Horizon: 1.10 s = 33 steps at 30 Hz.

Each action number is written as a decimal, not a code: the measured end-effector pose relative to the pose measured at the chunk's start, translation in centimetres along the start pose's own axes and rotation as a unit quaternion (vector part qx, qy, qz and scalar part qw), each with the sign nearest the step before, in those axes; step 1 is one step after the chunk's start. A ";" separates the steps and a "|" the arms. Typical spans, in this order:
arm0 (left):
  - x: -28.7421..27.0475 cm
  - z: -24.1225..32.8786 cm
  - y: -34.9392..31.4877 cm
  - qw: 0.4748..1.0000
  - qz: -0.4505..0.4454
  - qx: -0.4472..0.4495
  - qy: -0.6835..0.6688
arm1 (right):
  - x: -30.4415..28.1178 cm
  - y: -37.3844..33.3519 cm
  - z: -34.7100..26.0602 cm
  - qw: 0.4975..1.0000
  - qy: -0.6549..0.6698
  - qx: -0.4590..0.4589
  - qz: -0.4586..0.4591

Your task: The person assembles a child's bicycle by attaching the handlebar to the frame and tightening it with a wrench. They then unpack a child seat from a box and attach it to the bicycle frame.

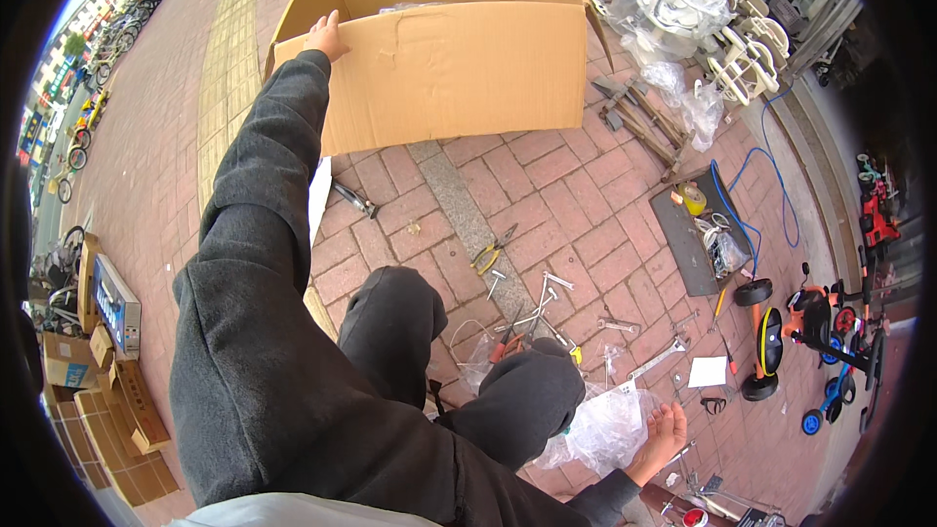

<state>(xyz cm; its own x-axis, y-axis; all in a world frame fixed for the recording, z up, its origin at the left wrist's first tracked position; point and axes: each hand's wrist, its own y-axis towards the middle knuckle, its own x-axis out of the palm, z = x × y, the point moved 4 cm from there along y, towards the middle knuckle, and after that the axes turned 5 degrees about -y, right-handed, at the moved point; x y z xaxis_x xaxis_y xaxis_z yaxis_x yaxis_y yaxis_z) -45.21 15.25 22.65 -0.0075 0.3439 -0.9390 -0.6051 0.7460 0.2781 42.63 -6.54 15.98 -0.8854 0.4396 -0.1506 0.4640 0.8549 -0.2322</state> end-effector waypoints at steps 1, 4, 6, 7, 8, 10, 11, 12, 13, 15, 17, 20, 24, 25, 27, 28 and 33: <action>0.3 -0.4 0.4 1.000 -0.014 -0.002 0.023 | 0.9 -0.2 -0.7 1.000 -0.004 -0.008 -0.002; 1.0 -2.0 1.1 0.995 -0.080 -0.059 0.019 | 3.3 -1.6 -3.1 0.999 -0.027 -0.036 -0.021; 0.8 -2.6 1.3 0.994 -0.087 -0.055 0.025 | 4.8 -2.8 -4.6 0.997 -0.058 -0.042 -0.041; 0.6 -2.7 1.6 0.993 -0.107 -0.040 0.043 | 5.4 -3.5 -5.4 0.995 -0.079 -0.042 -0.051; 0.5 -2.8 2.0 0.988 -0.132 -0.036 0.071 | 6.2 -4.0 -6.1 0.992 -0.095 -0.048 -0.071; 0.6 -2.5 2.0 0.991 -0.108 0.027 0.080 | 7.2 -5.0 -7.8 0.989 -0.109 -0.064 -0.079; 0.9 -2.5 1.7 0.985 -0.123 0.057 0.106 | 8.0 -5.2 -8.4 0.988 -0.109 -0.075 -0.084; 1.2 -2.6 1.3 0.977 -0.137 0.083 0.138 | 8.9 -5.4 -9.0 0.986 -0.109 -0.083 -0.095; 1.3 -2.5 0.3 0.980 -0.079 0.118 0.141 | 9.8 -5.6 -9.5 0.982 -0.127 -0.095 -0.099; 1.8 -2.1 -2.1 0.975 -0.012 0.190 0.113 | 12.5 -6.1 -10.0 0.974 -0.119 -0.112 -0.155; 1.8 -1.7 -6.0 0.954 0.062 0.290 0.042 | 15.8 -6.6 -10.3 0.961 -0.120 -0.128 -0.214; 1.4 -0.3 -12.2 0.945 0.077 0.316 -0.043 | 21.4 -8.3 -10.0 0.936 -0.127 -0.132 -0.302; 0.8 3.2 -21.2 0.949 0.050 0.300 -0.085 | 28.9 -12.0 -10.2 0.883 -0.132 -0.191 -0.408; 0.8 3.8 -23.5 0.950 0.051 0.294 -0.093 | 30.7 -13.1 -10.2 0.867 -0.143 -0.216 -0.426; 0.9 4.7 -27.9 0.955 0.068 0.275 -0.089 | 34.3 -14.8 -10.1 0.826 -0.193 -0.275 -0.452; 1.1 5.2 -30.2 0.955 0.072 0.273 -0.089 | 36.1 -15.7 -10.4 0.774 -0.243 -0.399 -0.428; 2.4 6.9 -38.7 0.967 0.011 0.245 -0.069 | 43.3 -17.5 -5.6 0.560 -0.440 -0.589 -0.382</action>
<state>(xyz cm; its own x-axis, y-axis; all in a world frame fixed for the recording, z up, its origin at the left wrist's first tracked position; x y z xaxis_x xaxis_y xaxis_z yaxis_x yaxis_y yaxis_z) -16.31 -8.86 11.08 0.1108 0.4113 -0.9047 -0.1550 0.9064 0.3931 -4.02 -0.93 18.92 -0.2163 -0.0419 -0.9754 -0.8398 0.5176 0.1640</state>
